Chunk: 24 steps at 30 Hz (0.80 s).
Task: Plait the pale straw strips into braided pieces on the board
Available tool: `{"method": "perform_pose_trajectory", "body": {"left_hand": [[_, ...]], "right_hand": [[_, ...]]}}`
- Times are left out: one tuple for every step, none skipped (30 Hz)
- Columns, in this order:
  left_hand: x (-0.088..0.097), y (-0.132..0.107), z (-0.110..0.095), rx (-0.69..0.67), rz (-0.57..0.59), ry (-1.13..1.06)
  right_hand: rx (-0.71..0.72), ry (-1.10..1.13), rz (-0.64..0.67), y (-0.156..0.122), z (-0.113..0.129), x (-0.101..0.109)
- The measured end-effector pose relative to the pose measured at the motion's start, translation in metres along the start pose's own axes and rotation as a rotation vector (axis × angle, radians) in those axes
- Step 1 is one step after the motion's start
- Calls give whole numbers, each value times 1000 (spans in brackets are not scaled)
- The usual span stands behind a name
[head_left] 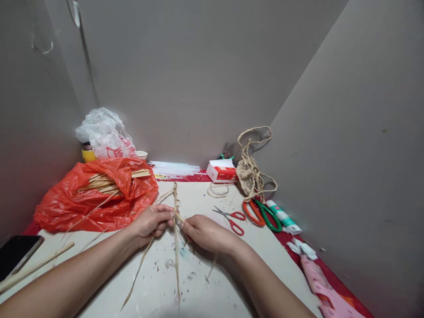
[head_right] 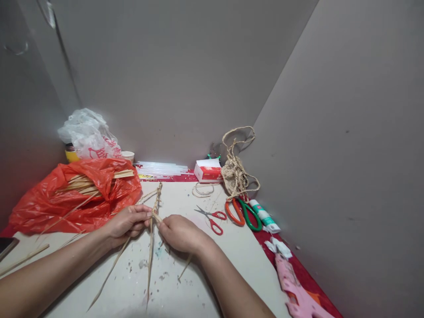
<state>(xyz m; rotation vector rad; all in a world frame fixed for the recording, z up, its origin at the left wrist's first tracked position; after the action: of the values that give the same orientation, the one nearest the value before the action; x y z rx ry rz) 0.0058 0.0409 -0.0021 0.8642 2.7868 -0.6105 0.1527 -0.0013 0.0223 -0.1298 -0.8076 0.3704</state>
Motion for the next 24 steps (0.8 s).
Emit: {"method": "perform_pose_trajectory", "body": {"left_hand": [[0, 0, 0, -2, 0, 0], [0, 1, 0, -4, 3, 0], [0, 1, 0, -5, 7, -2], [0, 1, 0, -4, 12, -5], [-1, 1, 0, -2, 17, -7], [-1, 1, 0, 1, 18, -10], [-1, 1, -1, 4, 17, -13], [-1, 1, -1, 6, 15, -13], [-1, 0, -1, 7, 12, -12], [-1, 0, -1, 6, 11, -10], [-1, 0, -2, 6, 10, -9], [-1, -1, -2, 7, 11, -9], [-1, -1, -2, 9, 11, -10], [-1, -1, -2, 11, 10, -12], [-1, -1, -1, 12, 7, -12], [-1, -1, -1, 11, 4, -12], [-1, -1, -1, 9, 0, -10], [-1, -1, 0, 6, -4, -8], [-2, -1, 0, 3, -7, -5], [-2, -1, 0, 1, -9, 0], [-3, -1, 0, -1, -12, 8], [-4, -1, 0, -5, -20, 19], [-4, -2, 0, -7, -31, 33], [-5, -2, 0, -10, -45, 48]], "right_hand": [[-12, -49, -17, -1, 1, 0], [-21, -95, -25, -2, 4, 1], [-29, -142, -28, -4, 7, 1], [-37, -190, -30, -5, 10, 2], [-45, -237, -30, -7, 13, 2], [-57, -280, -32, -8, 15, 2], [-67, -313, -35, -9, 17, 3], [-73, -336, -39, -10, 18, 3], [-76, -345, -42, -11, 20, 3], [-74, -342, -45, -11, 21, 3], [-72, -333, -50, -11, 21, 3], [-70, -319, -57, -11, 22, 3], [-71, -304, -64, -11, 22, 3], [-75, -289, -71, -11, 22, 3], [-82, -276, -75, -10, 22, 3], [-88, -266, -78, -10, 22, 2], [-93, -256, -80, -9, 21, 2], [-94, -246, -80, -9, 21, 1], [-91, -238, -78, -8, 21, 0], [-87, -232, -76, -8, 22, -1], [-82, -228, -72, -7, 22, -1], [-79, -227, -68, -7, 22, -2], [-80, -230, -64, -7, 22, -1], [-81, -238, -62, -8, 22, -1]]}}
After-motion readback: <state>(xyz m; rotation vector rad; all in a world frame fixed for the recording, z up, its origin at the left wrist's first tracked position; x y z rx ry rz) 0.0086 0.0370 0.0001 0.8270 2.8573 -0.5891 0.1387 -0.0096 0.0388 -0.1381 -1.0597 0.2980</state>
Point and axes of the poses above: each hand's wrist, its own y-axis towards the middle knuckle, its own x-axis out of the back of the hand, z = x × y, the point moved 4 cm from there along y, towards the middle knuckle, and after that the axes turned 5 degrees about y, right-handed, at the moved point
